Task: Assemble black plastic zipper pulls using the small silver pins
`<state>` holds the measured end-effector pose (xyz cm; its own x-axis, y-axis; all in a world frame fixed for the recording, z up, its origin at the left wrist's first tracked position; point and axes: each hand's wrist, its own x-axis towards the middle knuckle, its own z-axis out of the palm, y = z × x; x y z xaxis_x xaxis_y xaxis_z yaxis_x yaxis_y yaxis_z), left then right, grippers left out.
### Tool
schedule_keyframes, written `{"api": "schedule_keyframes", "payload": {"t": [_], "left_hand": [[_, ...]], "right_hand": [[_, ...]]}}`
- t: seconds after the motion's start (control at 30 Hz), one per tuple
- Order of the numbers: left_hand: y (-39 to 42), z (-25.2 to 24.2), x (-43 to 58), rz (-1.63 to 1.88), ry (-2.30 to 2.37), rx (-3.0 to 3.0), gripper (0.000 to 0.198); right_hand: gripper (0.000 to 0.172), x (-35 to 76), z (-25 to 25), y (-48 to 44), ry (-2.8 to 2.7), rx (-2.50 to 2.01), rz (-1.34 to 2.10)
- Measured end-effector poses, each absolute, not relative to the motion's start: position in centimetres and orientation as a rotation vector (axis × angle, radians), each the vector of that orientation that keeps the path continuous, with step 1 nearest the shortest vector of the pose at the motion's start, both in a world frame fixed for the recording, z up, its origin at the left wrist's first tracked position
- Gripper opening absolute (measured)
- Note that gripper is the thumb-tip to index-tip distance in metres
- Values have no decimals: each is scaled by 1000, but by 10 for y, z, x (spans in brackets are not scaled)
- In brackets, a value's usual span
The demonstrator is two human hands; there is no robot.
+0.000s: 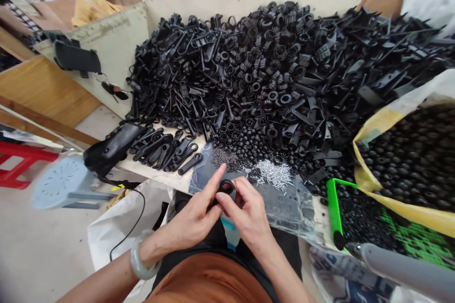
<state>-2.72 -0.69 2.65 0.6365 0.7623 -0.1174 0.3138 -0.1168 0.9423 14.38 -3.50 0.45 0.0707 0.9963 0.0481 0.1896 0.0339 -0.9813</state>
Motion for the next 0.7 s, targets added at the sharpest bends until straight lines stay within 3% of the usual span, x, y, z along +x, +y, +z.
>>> {"api": "schedule_keyframes", "payload": {"t": [0.1, 0.17, 0.27, 0.33, 0.7], "left_hand": [[-2, 22, -23, 627, 846, 1529, 89], [3, 25, -22, 703, 835, 1498, 86], [7, 31, -19, 806, 886, 1650, 42], [7, 34, -16, 831, 913, 1751, 24], [-1, 15, -9, 745, 933, 1737, 37]], "right_hand": [[12, 145, 9, -35, -1340, -1345, 815], [8, 150, 11, -35, -1340, -1335, 747], [9, 155, 8, -37, -1246, -1302, 813], [12, 156, 5, -37, -1127, -1280, 894], [34, 145, 1, -35, -788, -1263, 1157]]}}
